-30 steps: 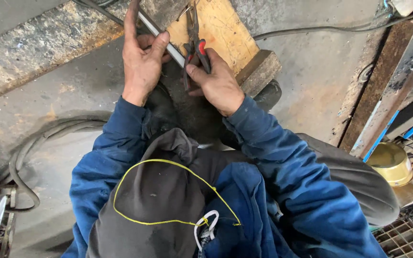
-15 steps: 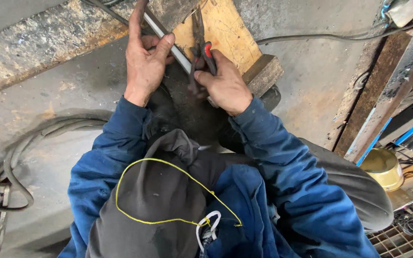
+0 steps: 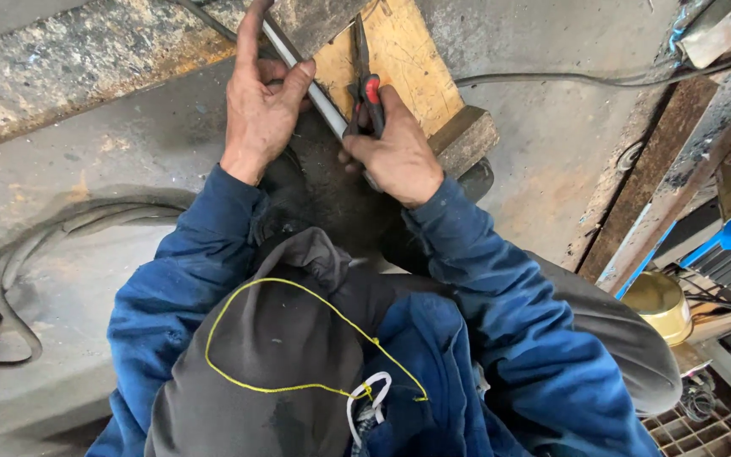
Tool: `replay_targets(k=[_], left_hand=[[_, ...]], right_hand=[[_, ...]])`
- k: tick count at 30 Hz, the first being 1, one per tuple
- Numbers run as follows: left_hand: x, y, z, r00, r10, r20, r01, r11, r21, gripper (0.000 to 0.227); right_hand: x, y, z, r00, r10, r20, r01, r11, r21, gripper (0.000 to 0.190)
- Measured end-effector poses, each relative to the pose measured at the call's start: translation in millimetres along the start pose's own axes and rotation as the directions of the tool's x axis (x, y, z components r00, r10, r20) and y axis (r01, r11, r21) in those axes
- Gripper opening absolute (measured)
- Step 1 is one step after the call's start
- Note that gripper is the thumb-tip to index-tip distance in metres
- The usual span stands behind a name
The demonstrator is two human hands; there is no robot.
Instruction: The person sits on the floor holding a wooden block with a white plastic strip attached. They cut and bend wire with pliers, fit the wire to the block, and file or scrape the wood and plastic surfaces while repeatedly repositioning the assembly on their lap.
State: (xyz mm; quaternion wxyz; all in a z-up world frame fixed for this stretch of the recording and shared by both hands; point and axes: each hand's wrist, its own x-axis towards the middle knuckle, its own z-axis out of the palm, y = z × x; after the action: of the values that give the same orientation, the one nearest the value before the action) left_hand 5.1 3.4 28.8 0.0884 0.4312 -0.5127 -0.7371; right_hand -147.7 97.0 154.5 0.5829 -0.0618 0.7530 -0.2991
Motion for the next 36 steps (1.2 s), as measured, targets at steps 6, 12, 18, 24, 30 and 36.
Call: replay_targets(k=[6,12,18,24,30,36], left_hand=[[-0.9,-1.7,0.6,0.999,0.047,-0.005,-0.046,0.998,0.033,0.079],[-4.3,-0.7,3.8,0.997,0.063,-0.039,-0.059,0.994,0.096,0.078],[-8.3,-5.9,6.8,0.995,0.085,-0.047,-0.077,0.986,0.149,0.078],[-15.2,-7.8,11.4,0.994,0.095,-0.051,-0.089,0.989,0.122,0.079],[-18.8,29.4,6.1,0.989,0.108,-0.103,-0.091,0.984,0.154,0.077],[-27.5,118.9,14.6,0.964,0.259,-0.055,-0.253,0.962,0.101,0.074]], right_hand=[[2.1,3.1,3.7,0.996,0.04,-0.08,-0.032,0.995,0.095,0.029],[8.8,13.8,8.7,0.992,0.108,-0.068,-0.085,0.957,0.279,0.024],[8.1,3.5,30.4,0.972,0.184,-0.149,-0.114,0.916,0.385,0.022],[8.9,18.1,42.7,0.961,0.211,-0.177,-0.126,0.91,0.396,0.024],[-10.5,-2.3,2.7,0.96,0.251,0.126,-0.28,0.843,0.46,0.033],[-42.9,-24.4,-46.8,0.973,-0.101,-0.209,0.062,0.981,-0.183,0.038]])
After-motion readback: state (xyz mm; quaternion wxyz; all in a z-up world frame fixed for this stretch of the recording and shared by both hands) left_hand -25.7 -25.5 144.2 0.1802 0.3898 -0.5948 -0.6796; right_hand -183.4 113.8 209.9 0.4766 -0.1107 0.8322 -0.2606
